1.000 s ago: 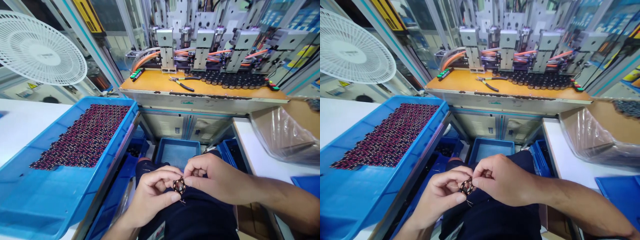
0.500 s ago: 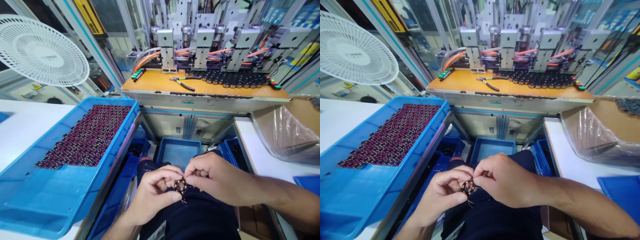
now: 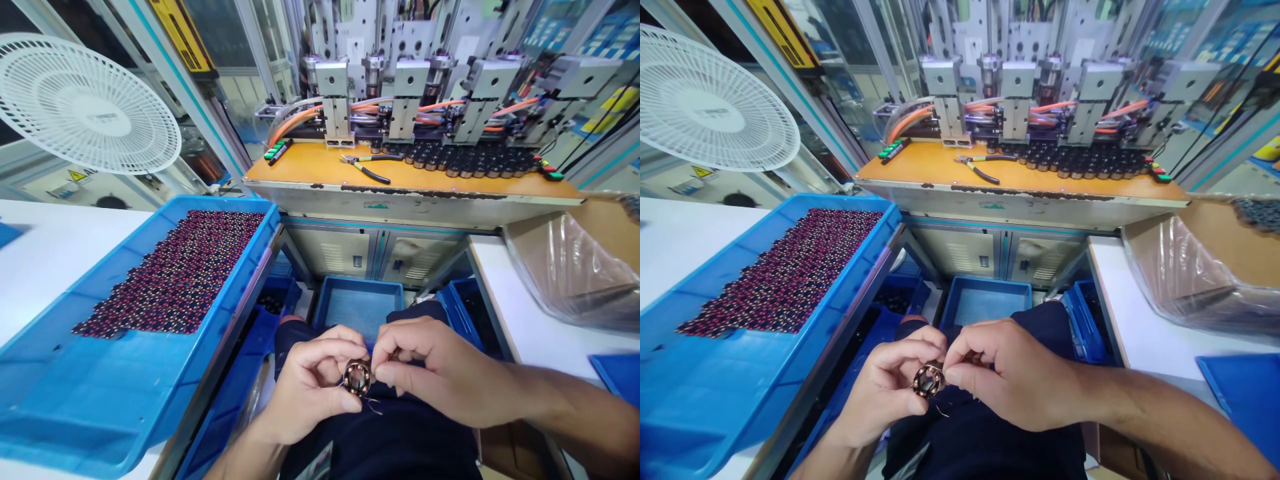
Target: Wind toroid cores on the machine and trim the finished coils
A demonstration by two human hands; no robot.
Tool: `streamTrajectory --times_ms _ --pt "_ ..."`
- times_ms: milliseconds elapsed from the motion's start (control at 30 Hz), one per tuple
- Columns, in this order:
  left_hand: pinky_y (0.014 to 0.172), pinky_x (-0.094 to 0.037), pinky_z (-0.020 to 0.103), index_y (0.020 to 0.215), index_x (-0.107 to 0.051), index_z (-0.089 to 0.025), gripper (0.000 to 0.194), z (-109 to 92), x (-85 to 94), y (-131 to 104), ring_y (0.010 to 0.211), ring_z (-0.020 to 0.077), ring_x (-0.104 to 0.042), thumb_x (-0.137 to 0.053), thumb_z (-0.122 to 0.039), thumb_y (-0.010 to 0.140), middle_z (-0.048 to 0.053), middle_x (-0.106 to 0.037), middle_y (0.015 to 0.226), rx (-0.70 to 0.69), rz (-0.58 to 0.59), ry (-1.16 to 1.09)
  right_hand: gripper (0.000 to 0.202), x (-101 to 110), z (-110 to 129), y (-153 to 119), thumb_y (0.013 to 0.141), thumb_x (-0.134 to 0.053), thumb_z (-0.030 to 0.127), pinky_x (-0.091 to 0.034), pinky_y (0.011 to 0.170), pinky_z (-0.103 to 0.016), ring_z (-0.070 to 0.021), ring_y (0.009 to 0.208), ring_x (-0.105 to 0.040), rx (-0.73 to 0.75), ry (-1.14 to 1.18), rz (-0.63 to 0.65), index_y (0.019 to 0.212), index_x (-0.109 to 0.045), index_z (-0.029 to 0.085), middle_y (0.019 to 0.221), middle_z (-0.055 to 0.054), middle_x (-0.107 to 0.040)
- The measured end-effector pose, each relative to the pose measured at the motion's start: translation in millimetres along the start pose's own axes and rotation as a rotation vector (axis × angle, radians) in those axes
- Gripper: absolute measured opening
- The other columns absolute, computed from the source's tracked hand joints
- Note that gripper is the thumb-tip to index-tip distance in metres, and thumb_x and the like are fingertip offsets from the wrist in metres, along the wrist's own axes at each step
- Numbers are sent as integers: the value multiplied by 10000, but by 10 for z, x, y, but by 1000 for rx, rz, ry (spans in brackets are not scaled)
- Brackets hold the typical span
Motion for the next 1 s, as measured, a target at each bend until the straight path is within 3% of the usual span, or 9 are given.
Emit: streamTrajectory --times_ms 200,267,333,400,467,567,867,1000 --pt "610 -482 191 941 -795 -244 358 -45 -37 -11 679 76 -563 -910 -241 602 35 -597 920 -10 -7 27 170 -17 38 -33 920 -571 162 -393 588 -182 -74 626 -510 22 -108 -4 758 -624 152 692 31 -582" --pt "617 -487 202 908 -786 -221 328 -48 -36 -21 677 84 -577 -908 -240 605 32 -591 904 3 -11 15 159 -3 51 -70 923 -571 146 -415 630 -191 -77 648 -534 85 -197 73 776 -628 158 707 30 -594" --pt "636 -498 219 900 -769 -205 313 -40 -31 -32 690 103 -610 -900 -253 620 33 -582 903 28 -6 -25 105 35 56 -106 923 -600 146 -434 679 -200 -82 688 -563 191 -317 115 826 -635 168 746 27 -617" --pt "645 -499 228 908 -754 -194 314 -23 -31 -40 699 118 -633 -889 -281 639 33 -570 909 57 15 -83 20 96 60 -122 927 -623 158 -451 732 -221 -102 765 -586 347 -456 25 917 -640 162 831 -1 -648" --pt "631 -484 216 908 -745 -184 331 0 -42 -44 691 111 -621 -889 -312 638 28 -558 907 89 37 -141 80 129 65 -118 940 -618 166 -465 774 -248 -128 837 -588 538 -570 -114 1012 -633 133 912 -45 -662" --pt "610 -462 188 908 -742 -194 347 44 -75 -43 669 81 -560 -895 -322 624 16 -556 897 156 58 -231 119 71 39 -74 958 -596 156 -485 789 -264 -139 857 -586 739 -624 -134 1060 -630 104 945 -73 -673" --pt "601 -475 171 918 -743 -198 357 81 -103 -37 670 73 -563 -902 -292 612 15 -567 911 198 64 -319 59 -6 -19 7 935 -640 163 -489 670 -277 -134 754 -597 838 -528 -117 966 -661 117 881 -60 -700" --pt "558 -467 168 898 -746 -183 343 75 -95 -15 621 67 -569 -899 -297 613 11 -561 889 209 46 -284 60 -2 -32 0 938 -622 149 -488 643 -279 -140 727 -599 859 -500 -170 947 -674 121 843 -56 -705"
Point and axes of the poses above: each hand's wrist, its own y-axis towards the middle knuckle, its own x-axis out of the back of the hand, z = x × y, the point moved 3 cm from there along y, towards the middle knuckle
